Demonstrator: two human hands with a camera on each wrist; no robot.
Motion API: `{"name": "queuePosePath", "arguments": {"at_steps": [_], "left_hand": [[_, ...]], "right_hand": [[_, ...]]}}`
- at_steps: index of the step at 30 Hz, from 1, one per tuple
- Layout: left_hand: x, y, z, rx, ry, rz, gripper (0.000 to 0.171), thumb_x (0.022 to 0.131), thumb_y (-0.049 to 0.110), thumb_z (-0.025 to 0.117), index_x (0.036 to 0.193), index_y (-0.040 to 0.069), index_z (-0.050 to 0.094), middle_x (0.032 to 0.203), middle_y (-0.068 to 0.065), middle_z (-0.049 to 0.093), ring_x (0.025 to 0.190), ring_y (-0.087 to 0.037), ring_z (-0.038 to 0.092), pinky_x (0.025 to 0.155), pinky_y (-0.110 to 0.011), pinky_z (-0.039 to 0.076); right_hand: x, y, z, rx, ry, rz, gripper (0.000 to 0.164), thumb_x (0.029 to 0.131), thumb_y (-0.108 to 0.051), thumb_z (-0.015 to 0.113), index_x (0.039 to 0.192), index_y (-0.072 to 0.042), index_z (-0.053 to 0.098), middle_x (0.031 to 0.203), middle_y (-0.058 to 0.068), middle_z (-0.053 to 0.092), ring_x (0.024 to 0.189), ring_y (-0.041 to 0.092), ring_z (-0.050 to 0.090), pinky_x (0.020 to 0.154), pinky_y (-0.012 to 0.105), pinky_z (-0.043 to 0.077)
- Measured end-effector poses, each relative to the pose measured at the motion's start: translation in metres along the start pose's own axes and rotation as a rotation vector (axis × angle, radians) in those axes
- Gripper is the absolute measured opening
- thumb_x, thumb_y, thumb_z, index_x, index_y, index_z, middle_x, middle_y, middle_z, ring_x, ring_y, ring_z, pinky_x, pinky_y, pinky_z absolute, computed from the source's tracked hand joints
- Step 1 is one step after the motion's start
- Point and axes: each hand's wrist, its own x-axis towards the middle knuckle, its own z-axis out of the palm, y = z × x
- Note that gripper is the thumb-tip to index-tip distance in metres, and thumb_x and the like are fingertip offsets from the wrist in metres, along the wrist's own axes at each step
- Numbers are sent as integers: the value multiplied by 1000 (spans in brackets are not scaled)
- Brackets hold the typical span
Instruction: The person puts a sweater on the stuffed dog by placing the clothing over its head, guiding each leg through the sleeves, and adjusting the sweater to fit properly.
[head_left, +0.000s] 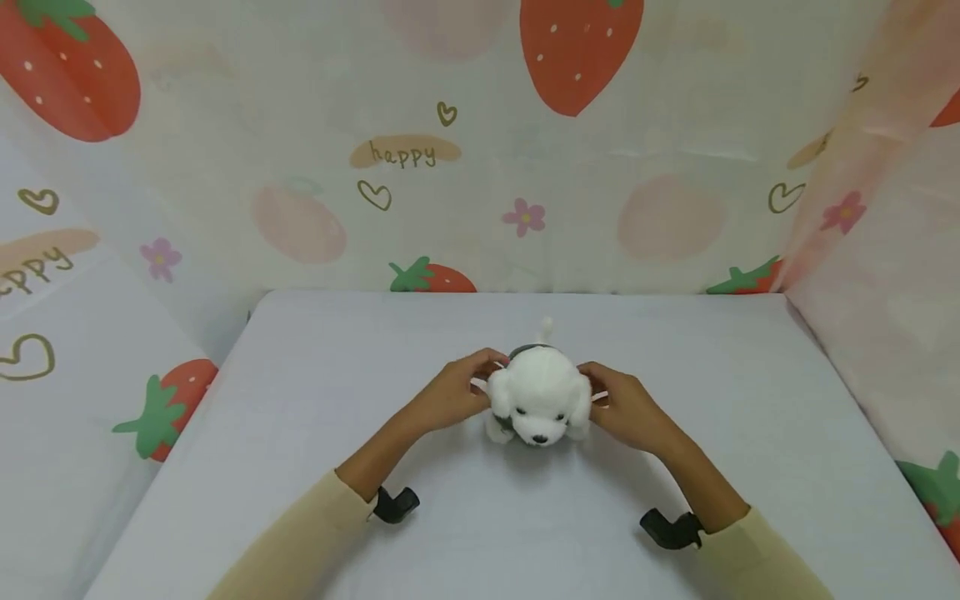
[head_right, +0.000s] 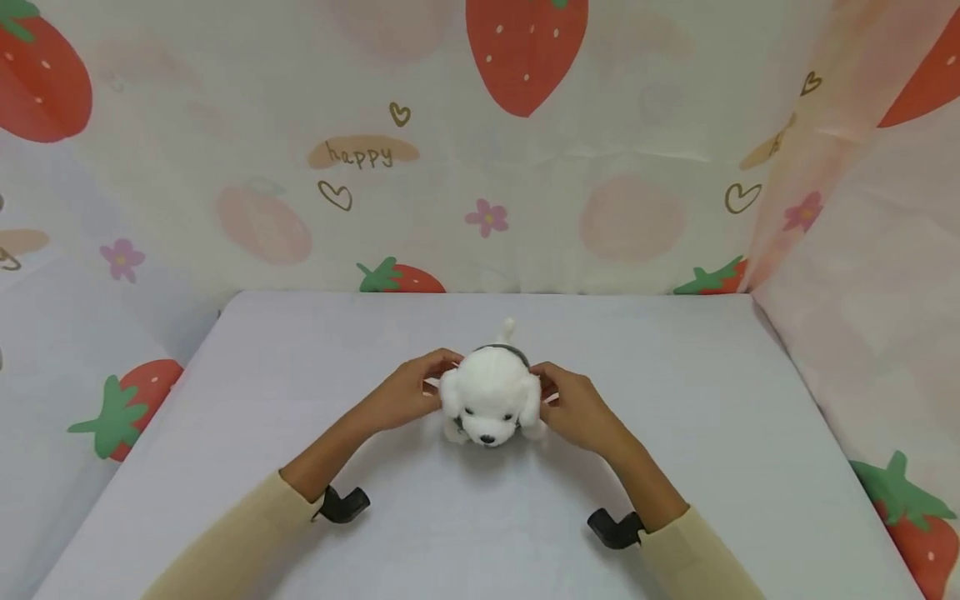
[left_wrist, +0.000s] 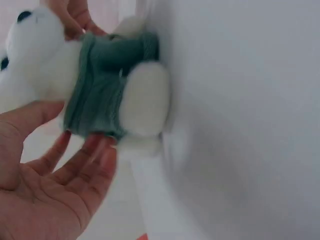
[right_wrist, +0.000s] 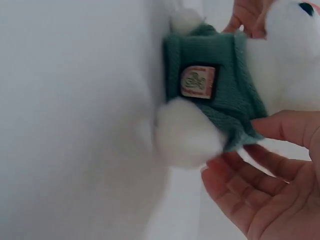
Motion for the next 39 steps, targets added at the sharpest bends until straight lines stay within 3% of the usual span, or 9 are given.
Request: {"name": "queuePosePath", "arguments": {"at_steps": [5, 12, 15, 19, 22, 25, 28, 32, 39], "left_hand": [[-2, -1, 19, 23, -29, -82, 66, 82, 7, 84, 136, 5, 45, 128, -17, 65, 113, -30, 66, 89, -41, 54], [3, -6, 36, 80, -32, -135, 80, 74, 11, 91, 135, -1, 41, 125, -16, 64, 112, -30, 65, 93, -42, 53], [5, -6, 40, 76, -17, -111, 75, 75, 11, 91, 130, 0, 41, 119, -14, 66, 106, -28, 66, 90, -41, 54], [8, -5, 42, 89, -22, -114, 71, 76, 11, 90, 125, 3, 40, 112, -13, 67, 98, -25, 66, 85, -39, 54], [9, -4, 39, 115, -48, -151, 73, 75, 12, 91, 126, 4, 40, 111, -14, 69, 97, -25, 68, 83, -39, 54], [10, -2, 33, 170, -72, -156, 72, 74, 15, 92, 127, 3, 45, 109, -15, 70, 94, -26, 69, 80, -39, 55], [8, -1, 30, 220, -57, -112, 61, 74, 15, 92, 121, 2, 55, 105, -12, 71, 94, -25, 69, 79, -38, 54], [7, 0, 31, 259, -39, -80, 36, 75, 13, 91, 100, 6, 66, 96, -7, 72, 87, -20, 67, 77, -35, 54], [3, 6, 34, 394, -65, -251, 27, 80, 33, 87, 85, 18, 66, 79, 5, 66, 69, -10, 60, 61, -30, 49]], "right_hand": [[-4, 5, 13, 26, -56, 9, 55, 88, -8, 77, 137, 1, 54, 126, 17, 66, 114, 34, 65, 91, 47, 55], [6, 7, 36, -74, 55, -43, 65, 77, -5, 88, 130, 6, 52, 118, 19, 67, 107, 35, 66, 87, 48, 54], [7, 5, 41, -93, 106, -25, 61, 75, -2, 87, 125, 6, 54, 107, 15, 67, 94, 28, 65, 78, 43, 54], [7, -1, 43, -144, 139, 0, 53, 72, 1, 85, 116, 4, 55, 86, 6, 63, 72, 18, 54, 63, 35, 46], [4, -3, 41, -221, 132, 6, 49, 74, 0, 85, 114, 3, 57, 81, 4, 62, 68, 15, 50, 59, 32, 44], [4, -5, 37, -321, 115, 12, 34, 79, -7, 84, 106, -3, 63, 76, 2, 61, 65, 14, 48, 56, 30, 42], [5, -6, 35, -359, 83, 44, 18, 86, -10, 78, 85, -10, 60, 68, -3, 52, 61, 13, 44, 54, 28, 38], [4, -5, 33, -336, 63, 99, 29, 84, -10, 78, 73, -13, 52, 66, -3, 50, 61, 13, 44, 54, 28, 38], [-1, -4, 32, -398, 80, 149, 32, 80, -15, 83, 72, -13, 52, 66, -2, 52, 60, 14, 45, 52, 30, 39]]}}
